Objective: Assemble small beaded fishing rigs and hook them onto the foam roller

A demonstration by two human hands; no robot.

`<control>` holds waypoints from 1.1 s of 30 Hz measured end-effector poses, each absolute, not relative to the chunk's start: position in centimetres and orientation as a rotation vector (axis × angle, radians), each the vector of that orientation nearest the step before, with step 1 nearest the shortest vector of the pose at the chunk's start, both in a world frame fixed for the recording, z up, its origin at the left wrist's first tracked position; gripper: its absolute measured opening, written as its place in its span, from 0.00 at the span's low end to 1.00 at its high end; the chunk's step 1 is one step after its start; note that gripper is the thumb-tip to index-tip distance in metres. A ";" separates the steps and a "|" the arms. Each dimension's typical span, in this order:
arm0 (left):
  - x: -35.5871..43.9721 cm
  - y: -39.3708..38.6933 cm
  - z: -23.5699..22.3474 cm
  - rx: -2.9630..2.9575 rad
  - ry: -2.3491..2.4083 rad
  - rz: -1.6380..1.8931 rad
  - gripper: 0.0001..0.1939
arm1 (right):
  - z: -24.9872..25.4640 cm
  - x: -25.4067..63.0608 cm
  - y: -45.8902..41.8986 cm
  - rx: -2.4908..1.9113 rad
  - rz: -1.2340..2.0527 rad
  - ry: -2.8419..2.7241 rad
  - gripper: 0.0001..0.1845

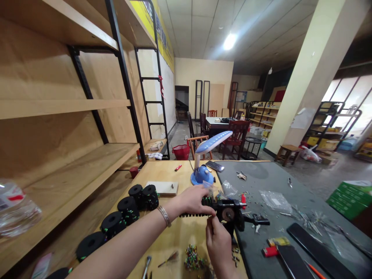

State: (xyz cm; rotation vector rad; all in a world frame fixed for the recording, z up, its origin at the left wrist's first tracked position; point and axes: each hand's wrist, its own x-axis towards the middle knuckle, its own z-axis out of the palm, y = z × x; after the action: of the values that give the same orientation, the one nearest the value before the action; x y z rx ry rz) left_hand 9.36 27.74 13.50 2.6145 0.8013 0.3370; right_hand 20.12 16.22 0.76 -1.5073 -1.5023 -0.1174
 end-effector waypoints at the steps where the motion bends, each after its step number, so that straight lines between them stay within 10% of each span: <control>1: 9.2 27.5 13.7 2.619 0.820 0.306 0.27 | 0.6 20.1 16.2 -1.495 -0.117 -1.498 0.15; 33: 8.8 28.1 14.2 2.609 0.690 0.078 0.23 | 2.9 19.8 15.9 -1.391 0.019 -1.383 0.15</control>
State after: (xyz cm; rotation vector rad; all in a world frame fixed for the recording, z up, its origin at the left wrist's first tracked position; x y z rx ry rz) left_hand 8.80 28.10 14.17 2.6093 0.6904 0.0777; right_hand 19.75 15.90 2.87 -1.3908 -1.3830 0.0193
